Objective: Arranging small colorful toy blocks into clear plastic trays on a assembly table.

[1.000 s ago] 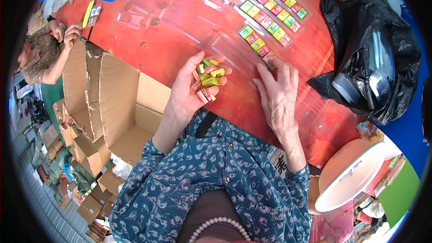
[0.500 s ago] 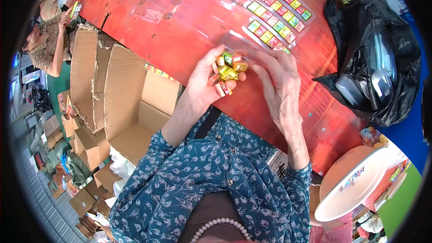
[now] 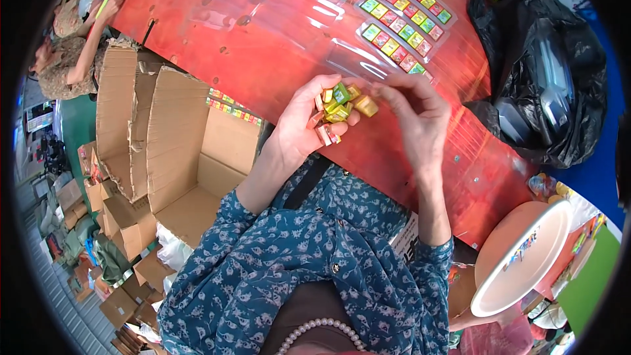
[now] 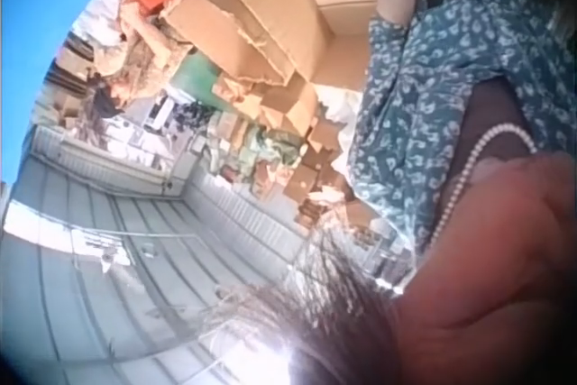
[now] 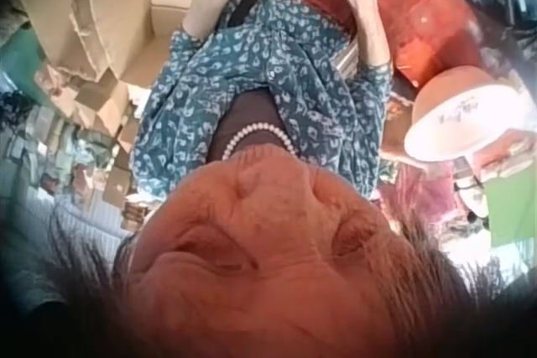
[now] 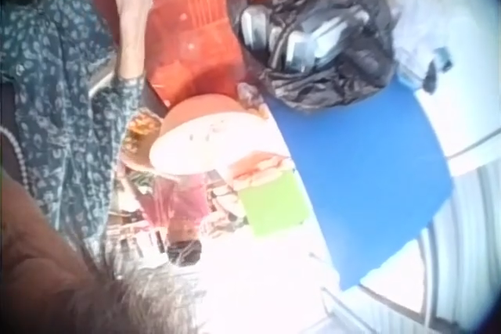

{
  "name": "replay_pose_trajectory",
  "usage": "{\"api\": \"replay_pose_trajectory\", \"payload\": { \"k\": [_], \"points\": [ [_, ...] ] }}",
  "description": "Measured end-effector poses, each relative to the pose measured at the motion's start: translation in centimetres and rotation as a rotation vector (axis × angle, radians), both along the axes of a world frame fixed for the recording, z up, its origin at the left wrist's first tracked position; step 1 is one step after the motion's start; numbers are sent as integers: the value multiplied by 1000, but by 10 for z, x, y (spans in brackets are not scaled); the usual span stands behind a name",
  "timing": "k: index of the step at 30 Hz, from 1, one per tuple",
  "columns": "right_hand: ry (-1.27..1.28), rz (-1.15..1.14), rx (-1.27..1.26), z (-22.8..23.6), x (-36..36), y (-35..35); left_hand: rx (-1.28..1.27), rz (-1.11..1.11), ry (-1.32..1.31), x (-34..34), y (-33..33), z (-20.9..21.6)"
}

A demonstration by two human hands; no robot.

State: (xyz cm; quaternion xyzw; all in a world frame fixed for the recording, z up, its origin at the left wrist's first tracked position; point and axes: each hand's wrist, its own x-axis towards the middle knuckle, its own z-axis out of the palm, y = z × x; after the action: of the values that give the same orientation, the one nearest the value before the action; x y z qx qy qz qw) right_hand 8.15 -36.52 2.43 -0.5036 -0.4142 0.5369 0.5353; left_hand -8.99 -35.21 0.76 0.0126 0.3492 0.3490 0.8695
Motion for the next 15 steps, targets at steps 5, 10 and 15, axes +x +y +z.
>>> {"api": "replay_pose_trajectory", "payload": {
  "k": [5,10,15],
  "points": [
    [-171,-19,49,-21,6,27,-35,50,36,7,11,1],
    [-588,3,236,-31,-1,47,49,111,134,-2,21,-13],
    [-735,141,373,-44,-6,64,42,133,72,-11,33,-21]
  ]
}}
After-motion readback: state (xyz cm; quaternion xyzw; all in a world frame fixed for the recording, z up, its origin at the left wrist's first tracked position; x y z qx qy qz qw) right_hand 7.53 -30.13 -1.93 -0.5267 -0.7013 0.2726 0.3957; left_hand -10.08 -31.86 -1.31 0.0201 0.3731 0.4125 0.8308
